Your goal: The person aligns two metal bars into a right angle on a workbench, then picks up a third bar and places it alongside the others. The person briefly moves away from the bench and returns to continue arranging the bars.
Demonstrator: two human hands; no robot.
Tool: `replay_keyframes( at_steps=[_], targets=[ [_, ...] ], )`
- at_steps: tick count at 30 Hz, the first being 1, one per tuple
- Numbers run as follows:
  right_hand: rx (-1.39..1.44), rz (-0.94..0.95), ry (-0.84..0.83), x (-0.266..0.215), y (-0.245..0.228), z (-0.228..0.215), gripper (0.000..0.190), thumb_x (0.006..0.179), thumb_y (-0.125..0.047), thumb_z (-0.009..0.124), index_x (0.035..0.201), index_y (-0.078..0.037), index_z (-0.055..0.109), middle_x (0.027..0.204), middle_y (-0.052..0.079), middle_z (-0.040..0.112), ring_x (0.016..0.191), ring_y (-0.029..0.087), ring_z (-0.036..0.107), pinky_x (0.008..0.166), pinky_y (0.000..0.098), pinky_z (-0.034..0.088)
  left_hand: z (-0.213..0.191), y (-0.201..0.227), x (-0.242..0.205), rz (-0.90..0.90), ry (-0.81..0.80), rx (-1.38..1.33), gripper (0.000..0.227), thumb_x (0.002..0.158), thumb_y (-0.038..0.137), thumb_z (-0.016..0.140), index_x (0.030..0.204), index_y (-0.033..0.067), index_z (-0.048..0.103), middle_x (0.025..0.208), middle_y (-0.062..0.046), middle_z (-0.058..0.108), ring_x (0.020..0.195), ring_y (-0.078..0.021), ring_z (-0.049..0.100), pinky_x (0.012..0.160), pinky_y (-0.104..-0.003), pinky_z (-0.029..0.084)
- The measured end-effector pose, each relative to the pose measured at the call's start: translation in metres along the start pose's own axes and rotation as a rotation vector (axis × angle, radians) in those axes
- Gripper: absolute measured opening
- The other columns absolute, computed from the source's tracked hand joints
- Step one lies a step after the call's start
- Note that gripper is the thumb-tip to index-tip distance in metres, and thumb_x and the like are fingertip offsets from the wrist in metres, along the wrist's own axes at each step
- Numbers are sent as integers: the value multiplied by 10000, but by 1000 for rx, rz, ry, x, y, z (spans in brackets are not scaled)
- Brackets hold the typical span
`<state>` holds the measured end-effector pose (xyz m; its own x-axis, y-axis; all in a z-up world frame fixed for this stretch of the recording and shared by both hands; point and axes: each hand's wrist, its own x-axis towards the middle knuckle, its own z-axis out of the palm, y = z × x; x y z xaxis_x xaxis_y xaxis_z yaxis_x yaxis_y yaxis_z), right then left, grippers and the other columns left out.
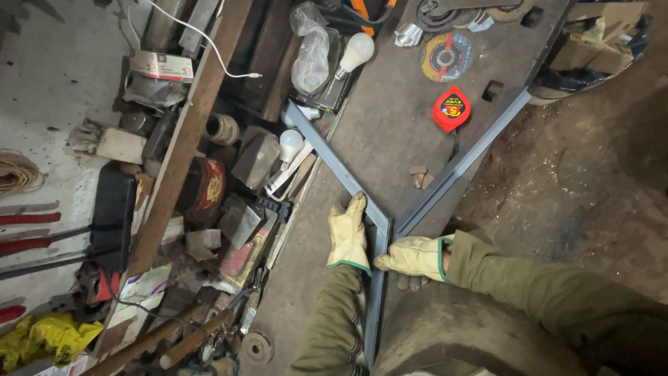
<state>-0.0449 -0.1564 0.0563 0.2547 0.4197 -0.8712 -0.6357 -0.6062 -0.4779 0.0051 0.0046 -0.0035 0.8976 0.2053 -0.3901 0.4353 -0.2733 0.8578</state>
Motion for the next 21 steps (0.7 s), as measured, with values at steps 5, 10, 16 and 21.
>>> replay_keyframes(
  at_steps=[5,10,16,21],
  targets=[
    [-1,-6,13,-9,-9,-3,569,993,-514,517,971,-1,763,802,129,789,563,227,709,474,360,540,-2,-6,3,30,-6,106,409,881,324,761,1188,55,748,1123,-155,756,1034,-270,711,916,-381,534],
    [-13,24,15,-1,-7,-1,601,991,-564,493,986,-24,758,811,121,787,567,216,708,460,334,524,-3,-66,34,7,-65,-3,455,852,340,754,1207,56,729,1139,-179,770,1044,-311,723,898,-407,563],
    [3,29,19,5,-3,2,563,975,-555,526,1055,-45,752,808,120,786,547,205,707,449,324,533,-22,-52,47,185,-339,499,376,969,357,712,1236,107,797,1128,-201,710,1012,-262,680,893,-347,534],
    [46,72,-7,7,-2,1,548,976,-536,539,1116,-44,736,809,119,782,539,204,687,463,340,523,-18,-8,26,25,-219,136,363,884,272,761,1121,8,684,1015,-149,774,938,-245,735,819,-331,567]
  ],
)
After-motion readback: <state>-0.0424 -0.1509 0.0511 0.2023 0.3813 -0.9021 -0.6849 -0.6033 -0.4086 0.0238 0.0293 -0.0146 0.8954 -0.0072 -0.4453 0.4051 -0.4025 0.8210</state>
